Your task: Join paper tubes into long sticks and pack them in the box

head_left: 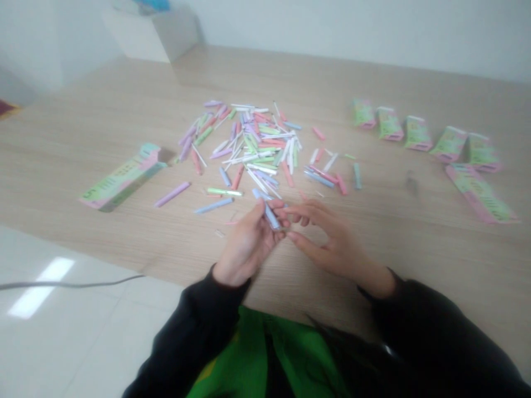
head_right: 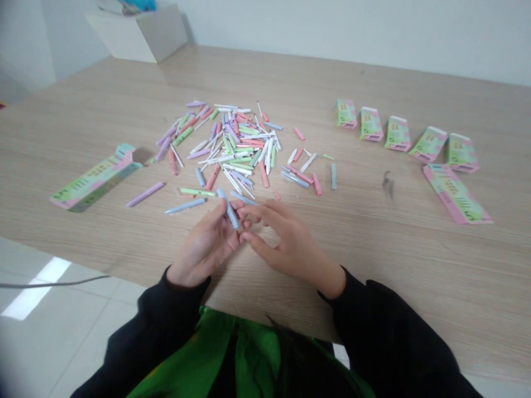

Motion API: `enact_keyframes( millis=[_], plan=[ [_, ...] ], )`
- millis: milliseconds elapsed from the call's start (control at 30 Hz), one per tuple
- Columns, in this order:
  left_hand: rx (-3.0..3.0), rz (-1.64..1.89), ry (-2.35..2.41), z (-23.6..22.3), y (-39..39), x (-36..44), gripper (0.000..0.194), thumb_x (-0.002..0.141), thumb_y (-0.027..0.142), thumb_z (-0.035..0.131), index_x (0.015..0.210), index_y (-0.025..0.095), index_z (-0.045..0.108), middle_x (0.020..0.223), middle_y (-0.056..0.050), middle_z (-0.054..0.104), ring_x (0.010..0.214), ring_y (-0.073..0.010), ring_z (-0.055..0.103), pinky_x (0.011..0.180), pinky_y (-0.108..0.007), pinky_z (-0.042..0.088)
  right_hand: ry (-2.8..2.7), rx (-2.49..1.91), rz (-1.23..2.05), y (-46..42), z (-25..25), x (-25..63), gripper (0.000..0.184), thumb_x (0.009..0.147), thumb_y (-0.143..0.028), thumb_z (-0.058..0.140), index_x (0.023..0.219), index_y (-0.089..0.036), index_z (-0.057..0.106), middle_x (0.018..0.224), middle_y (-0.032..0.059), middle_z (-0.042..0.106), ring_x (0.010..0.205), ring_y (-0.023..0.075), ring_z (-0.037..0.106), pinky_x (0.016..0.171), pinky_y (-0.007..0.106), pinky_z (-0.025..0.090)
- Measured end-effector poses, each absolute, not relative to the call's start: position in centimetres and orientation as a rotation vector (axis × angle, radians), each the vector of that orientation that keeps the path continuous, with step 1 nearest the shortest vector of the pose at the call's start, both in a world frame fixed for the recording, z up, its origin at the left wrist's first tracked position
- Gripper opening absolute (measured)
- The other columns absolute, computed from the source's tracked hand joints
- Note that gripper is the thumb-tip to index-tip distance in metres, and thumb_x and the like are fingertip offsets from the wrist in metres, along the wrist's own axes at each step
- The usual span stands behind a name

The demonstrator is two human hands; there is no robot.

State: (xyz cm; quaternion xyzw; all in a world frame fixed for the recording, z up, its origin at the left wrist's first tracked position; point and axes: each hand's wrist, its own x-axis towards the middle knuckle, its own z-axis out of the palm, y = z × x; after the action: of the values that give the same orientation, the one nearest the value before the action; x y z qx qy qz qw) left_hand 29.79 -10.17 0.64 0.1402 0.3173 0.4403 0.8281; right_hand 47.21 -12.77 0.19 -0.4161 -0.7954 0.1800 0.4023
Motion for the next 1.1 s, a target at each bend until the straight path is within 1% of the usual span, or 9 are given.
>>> enact_keyframes(
  millis=[67,200,300,367,433,633,867,1000,1100],
  plan=[
    [0.247,0.915,0.714,0.7,-10.4,30.4,0.044,0.110,0.023,0.027,0.093,0.010,0.066,0.066,-0.005,0.066,0.056,-0.0118,0.063,0.051,-0.019,0.052,-2.027,-0.994,0.467,-13.4,0.6,46.4,0.027,0.094,-0.017,0.063,0.120,-0.023,0.064,0.101,0.0046,0.067,0.093,0.0193,0.064,0.085,0.036,0.055],
    [0.186,0.907,0.748,0.8,-10.8,31.1,0.035,0.108,0.013,0.028,0.105,0.011,0.063,0.062,-0.003,0.064,0.051,-0.0113,0.062,0.049,-0.018,0.050,-2.000,-0.986,0.498,-13.5,0.1,46.5,0.027,0.092,-0.014,0.064,0.117,-0.025,0.067,0.093,0.0021,0.062,0.087,0.0182,0.062,0.082,0.035,0.057],
    [0.204,0.903,0.735,0.6,-10.9,31.2,0.032,0.107,0.010,0.030,0.112,0.012,0.061,0.061,-0.002,0.064,0.049,-0.0112,0.063,0.049,-0.018,0.051,-2.008,-0.981,0.535,-13.5,-0.1,46.7,0.038,0.091,-0.016,0.067,0.128,-0.027,0.065,0.096,0.0034,0.060,0.090,0.0205,0.061,0.083,0.038,0.058],
    [0.203,0.900,0.723,0.4,-10.9,31.3,0.031,0.106,0.008,0.030,0.111,0.011,0.061,0.059,-0.001,0.062,0.048,-0.0104,0.061,0.049,-0.017,0.051,-2.021,-0.994,0.539,-13.7,-0.1,46.6,0.045,0.091,-0.017,0.067,0.134,-0.031,0.063,0.100,0.0046,0.060,0.094,0.0227,0.062,0.086,0.041,0.058],
    [0.186,0.889,0.704,0.3,-10.9,31.3,0.032,0.106,0.009,0.029,0.107,0.011,0.061,0.058,-0.001,0.060,0.047,-0.0100,0.060,0.049,-0.017,0.051,-2.030,-0.985,0.534,-13.8,0.0,46.6,0.047,0.092,-0.017,0.066,0.136,-0.033,0.063,0.102,0.0051,0.060,0.096,0.0235,0.062,0.086,0.043,0.057],
    [0.155,0.884,0.685,0.4,-10.8,31.6,0.032,0.106,0.010,0.030,0.103,0.011,0.062,0.061,0.000,0.059,0.043,-0.0077,0.055,0.044,-0.015,0.048,-2.034,-0.979,0.549,-13.8,0.0,46.5,0.038,0.093,-0.018,0.065,0.128,-0.032,0.067,0.101,0.0050,0.060,0.097,0.0230,0.062,0.088,0.043,0.058],
    [0.180,0.844,0.687,0.0,-11.0,31.8,0.032,0.105,0.011,0.031,0.088,0.012,0.058,0.062,-0.002,0.058,0.044,-0.0086,0.054,0.045,-0.016,0.045,-2.053,-0.974,0.630,-13.7,0.0,46.8,0.030,0.092,-0.018,0.064,0.118,-0.032,0.070,0.097,0.0045,0.058,0.095,0.0235,0.062,0.084,0.042,0.058],
    [0.180,0.857,0.702,-0.4,-11.2,32.0,0.031,0.105,0.010,0.031,0.090,0.013,0.058,0.057,0.002,0.051,0.042,-0.0081,0.048,0.045,-0.016,0.043,-2.061,-0.967,0.658,-13.7,-0.3,47.0,0.016,0.090,-0.015,0.067,0.102,-0.024,0.072,0.094,0.0054,0.057,0.093,0.0230,0.062,0.082,0.041,0.058],
    [0.174,0.884,0.711,-0.7,-11.4,32.1,0.030,0.105,0.011,0.031,0.092,0.014,0.058,0.056,0.003,0.050,0.041,-0.0075,0.044,0.046,-0.016,0.042,-2.048,-0.962,0.669,-13.7,-0.8,46.9,0.013,0.089,-0.014,0.068,0.098,-0.021,0.072,0.093,0.0054,0.057,0.092,0.0224,0.061,0.080,0.040,0.057]
  ],
)
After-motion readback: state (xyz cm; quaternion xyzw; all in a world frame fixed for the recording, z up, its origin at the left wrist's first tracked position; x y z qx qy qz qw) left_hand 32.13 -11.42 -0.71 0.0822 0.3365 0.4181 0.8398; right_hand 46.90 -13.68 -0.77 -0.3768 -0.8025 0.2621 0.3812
